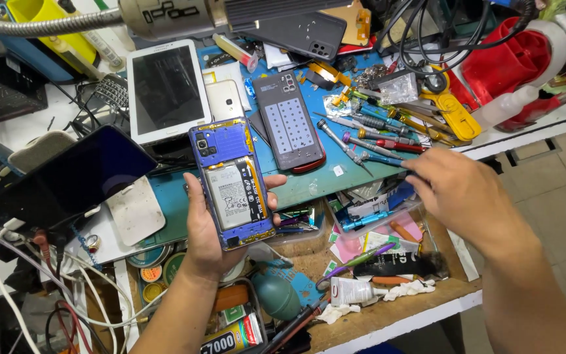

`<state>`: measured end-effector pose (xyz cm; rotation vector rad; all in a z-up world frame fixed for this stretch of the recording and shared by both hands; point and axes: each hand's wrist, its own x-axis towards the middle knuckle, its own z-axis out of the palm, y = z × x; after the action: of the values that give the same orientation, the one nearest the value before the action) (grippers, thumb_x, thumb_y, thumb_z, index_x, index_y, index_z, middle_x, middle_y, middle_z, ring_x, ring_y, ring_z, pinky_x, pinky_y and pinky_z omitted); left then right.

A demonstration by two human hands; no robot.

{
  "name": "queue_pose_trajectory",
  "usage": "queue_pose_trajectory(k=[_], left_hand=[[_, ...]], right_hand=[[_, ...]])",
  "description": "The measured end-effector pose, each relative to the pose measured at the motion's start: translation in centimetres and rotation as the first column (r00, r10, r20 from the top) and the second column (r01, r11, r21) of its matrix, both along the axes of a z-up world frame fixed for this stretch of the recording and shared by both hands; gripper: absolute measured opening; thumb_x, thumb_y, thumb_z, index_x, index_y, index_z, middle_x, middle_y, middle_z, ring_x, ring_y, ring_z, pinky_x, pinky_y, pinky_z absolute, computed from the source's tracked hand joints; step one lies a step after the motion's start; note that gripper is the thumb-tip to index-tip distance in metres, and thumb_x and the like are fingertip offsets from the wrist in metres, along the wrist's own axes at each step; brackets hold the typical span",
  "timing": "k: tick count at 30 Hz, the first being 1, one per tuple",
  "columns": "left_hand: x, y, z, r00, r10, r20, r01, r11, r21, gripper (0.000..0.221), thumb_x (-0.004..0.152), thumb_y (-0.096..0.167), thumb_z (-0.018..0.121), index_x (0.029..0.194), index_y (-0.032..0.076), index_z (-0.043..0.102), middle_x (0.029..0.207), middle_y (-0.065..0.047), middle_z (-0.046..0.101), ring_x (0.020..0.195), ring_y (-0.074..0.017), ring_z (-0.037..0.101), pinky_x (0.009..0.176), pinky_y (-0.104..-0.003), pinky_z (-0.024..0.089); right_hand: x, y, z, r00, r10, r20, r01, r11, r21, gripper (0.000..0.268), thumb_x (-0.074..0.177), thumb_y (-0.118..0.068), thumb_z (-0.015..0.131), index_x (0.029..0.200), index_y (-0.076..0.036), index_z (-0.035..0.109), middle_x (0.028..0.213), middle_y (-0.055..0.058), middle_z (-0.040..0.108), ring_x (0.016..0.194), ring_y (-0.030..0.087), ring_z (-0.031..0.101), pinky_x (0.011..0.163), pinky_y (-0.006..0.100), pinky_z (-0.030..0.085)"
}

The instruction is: Disassembling a mobile phone to access internal components for repair on a cluttered workbench.

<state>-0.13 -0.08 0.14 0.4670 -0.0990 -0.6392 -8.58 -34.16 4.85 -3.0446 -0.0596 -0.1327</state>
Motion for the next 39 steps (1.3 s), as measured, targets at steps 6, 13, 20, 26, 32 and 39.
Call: queue_pose_trajectory(k=[6,13,20,26,32,39], left_hand=[[0.0,0.0,0.3,1.0,-0.011,0.015,0.011,1.0,-0.007,0.09,0.095,0.073,0.035,0.145,0.0,0.049,0.133,-0.039,0.058,0.093,-0.0349,0.067,0.076,-0.049,0.061],[-0.7,-1.0,0.6,0.996,0.092,0.02,-0.094,0.986,0.139,0.1,0.091,0.081,0.027,0.134,-0.005,0.055,0.117,-0.035,0.067,0.086,-0.0364,0.071,0.074,-0.053,0.061],[-4.9,-3.1,0.7,0.976,-0.027,0.216,-0.003,0.991,0.137,0.091,0.095,0.073,0.033,0.134,-0.005,0.058,0.112,-0.019,0.069,0.091,-0.0231,0.071,0.085,-0.038,0.061],[-6.8,-4.0,0.6,0.96,-0.133,0.248,0.094,0.982,0.163,0.092,0.1,0.072,0.024,0.138,-0.004,0.058,0.118,-0.018,0.068,0.098,-0.0208,0.068,0.083,-0.032,0.057],[-6.7,-3.5,-1.0,0.972,-0.129,0.197,0.12,0.991,0.057,0.089,0.103,0.073,0.027,0.155,0.003,0.047,0.141,-0.026,0.06,0.099,-0.021,0.069,0.088,-0.036,0.058],[-4.7,-1.6,-1.9,0.972,-0.167,0.167,0.18,0.981,-0.068,0.092,0.107,0.077,0.024,0.155,0.004,0.05,0.142,-0.028,0.06,0.099,-0.0296,0.071,0.081,-0.037,0.057]], right_hand=[[2.5,-1.1,-0.4,0.878,0.083,0.472,-0.083,0.996,-0.021,0.012,0.096,0.001,0.08,0.107,0.002,0.08,0.102,0.013,0.076,0.094,0.028,0.073,0.073,0.038,0.06],[2.8,-1.3,-4.9,0.657,0.004,0.754,-0.125,0.987,0.103,0.009,0.097,-0.003,0.084,0.105,-0.006,0.084,0.084,0.002,0.069,0.068,0.023,0.066,0.067,0.032,0.056],[1.9,-0.1,-4.5,0.626,0.155,0.765,-0.225,0.974,-0.014,0.008,0.1,0.018,0.078,0.106,0.013,0.081,0.096,0.024,0.077,0.083,0.034,0.072,0.076,0.041,0.06],[0.7,0.6,-4.7,0.62,0.217,0.754,-0.271,0.961,-0.054,0.009,0.103,0.019,0.078,0.109,0.014,0.083,0.093,0.024,0.077,0.077,0.035,0.069,0.072,0.041,0.054],[0.4,-0.3,-6.8,0.651,0.227,0.724,-0.263,0.963,-0.065,0.006,0.112,0.017,0.083,0.115,0.015,0.087,0.091,0.022,0.075,0.077,0.035,0.066,0.077,0.043,0.055],[-0.1,0.5,-8.2,0.679,0.256,0.688,-0.325,0.945,-0.031,0.006,0.114,0.023,0.086,0.12,0.024,0.086,0.103,0.034,0.075,0.087,0.04,0.067,0.08,0.045,0.057]])
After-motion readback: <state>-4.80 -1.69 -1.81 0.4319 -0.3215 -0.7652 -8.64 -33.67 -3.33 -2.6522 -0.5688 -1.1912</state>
